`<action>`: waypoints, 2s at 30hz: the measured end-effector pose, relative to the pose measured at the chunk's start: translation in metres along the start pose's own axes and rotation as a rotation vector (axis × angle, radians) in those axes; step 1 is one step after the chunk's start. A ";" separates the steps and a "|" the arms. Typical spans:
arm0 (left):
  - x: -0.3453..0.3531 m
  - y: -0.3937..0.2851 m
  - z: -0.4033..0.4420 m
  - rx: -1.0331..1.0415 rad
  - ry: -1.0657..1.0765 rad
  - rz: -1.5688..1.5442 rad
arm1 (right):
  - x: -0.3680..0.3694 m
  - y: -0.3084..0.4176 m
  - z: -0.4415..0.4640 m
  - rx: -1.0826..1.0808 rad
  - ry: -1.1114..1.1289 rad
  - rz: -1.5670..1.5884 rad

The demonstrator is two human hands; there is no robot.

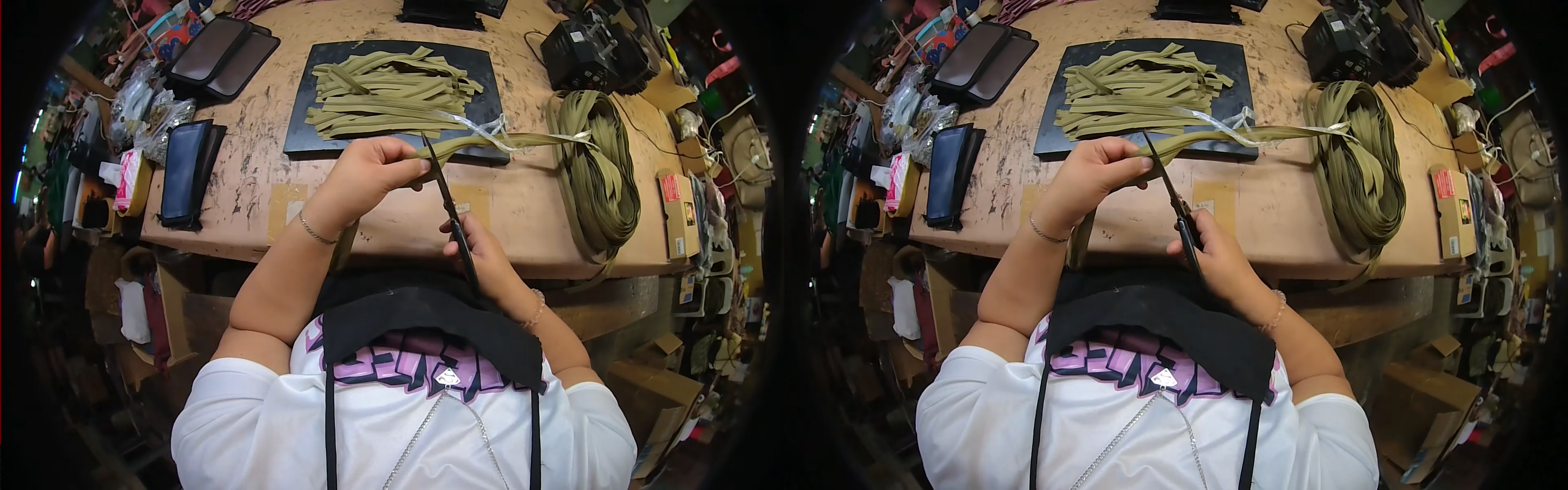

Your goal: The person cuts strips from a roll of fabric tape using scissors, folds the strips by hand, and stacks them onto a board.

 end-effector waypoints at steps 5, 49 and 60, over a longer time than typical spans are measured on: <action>-0.002 0.005 0.003 -0.015 -0.003 0.102 | -0.005 0.003 -0.003 -0.082 -0.056 -0.175; -0.161 0.035 0.044 0.175 -0.687 0.834 | -0.246 0.051 0.129 0.064 -0.652 -0.570; -0.148 0.023 0.031 0.162 -0.547 0.328 | -0.280 0.115 0.084 -0.213 -0.482 -0.202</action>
Point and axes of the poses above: each hand's wrist, its own z-axis towards the middle knuckle, its own x-axis out of the palm, y = z × x, the point moved 6 cm from there along z, towards the middle knuckle, and after that the axes turned 1 degree about z, right-handed, at the moved point
